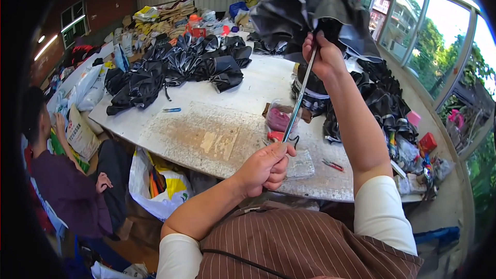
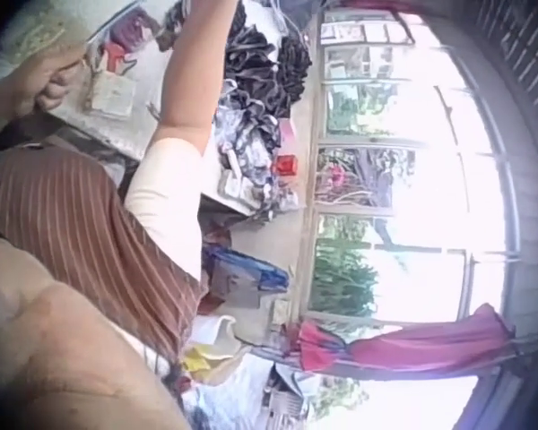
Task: Assembling umbrella frames and canopies in a factory setting.
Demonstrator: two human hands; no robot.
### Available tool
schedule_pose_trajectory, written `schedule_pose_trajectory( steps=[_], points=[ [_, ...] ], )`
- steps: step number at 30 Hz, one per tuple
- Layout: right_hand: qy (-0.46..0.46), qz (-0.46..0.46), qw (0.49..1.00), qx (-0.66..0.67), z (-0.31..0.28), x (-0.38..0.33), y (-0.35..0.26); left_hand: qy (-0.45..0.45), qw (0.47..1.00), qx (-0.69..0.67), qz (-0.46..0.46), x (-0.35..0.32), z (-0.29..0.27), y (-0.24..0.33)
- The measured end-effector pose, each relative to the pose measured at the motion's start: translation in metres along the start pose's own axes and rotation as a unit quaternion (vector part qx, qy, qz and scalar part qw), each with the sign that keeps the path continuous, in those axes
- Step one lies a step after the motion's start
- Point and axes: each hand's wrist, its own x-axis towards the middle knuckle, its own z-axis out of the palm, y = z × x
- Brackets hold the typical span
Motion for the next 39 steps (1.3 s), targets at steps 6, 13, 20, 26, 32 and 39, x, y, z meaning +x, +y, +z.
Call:
schedule_pose_trajectory(
  steps=[6,13,20,26,32,39],
  points=[
    [0.001,-0.040,0.999,-0.019,0.004,0.018,-0.043,-0.003,0.999,0.035,0.029,0.018,0.025,0.012],
    [0.008,-0.063,0.997,-0.052,0.011,0.052,-0.048,0.035,0.994,0.077,0.076,0.014,0.030,0.020],
    [-0.002,-0.033,0.996,-0.085,0.011,0.091,-0.039,0.206,0.972,0.111,-0.002,-0.010,0.015,-0.026],
    [-0.022,-0.035,0.992,-0.122,0.007,0.093,-0.045,0.097,0.994,0.055,0.008,-0.040,-0.013,-0.023],
    [-0.089,-0.039,0.990,-0.106,0.020,0.086,-0.032,-0.008,0.995,-0.096,-0.040,-0.071,-0.030,-0.006],
    [-0.245,-0.058,0.967,-0.027,-0.002,0.095,-0.026,-0.013,0.995,-0.100,0.013,-0.084,-0.033,0.003]
  ],
)
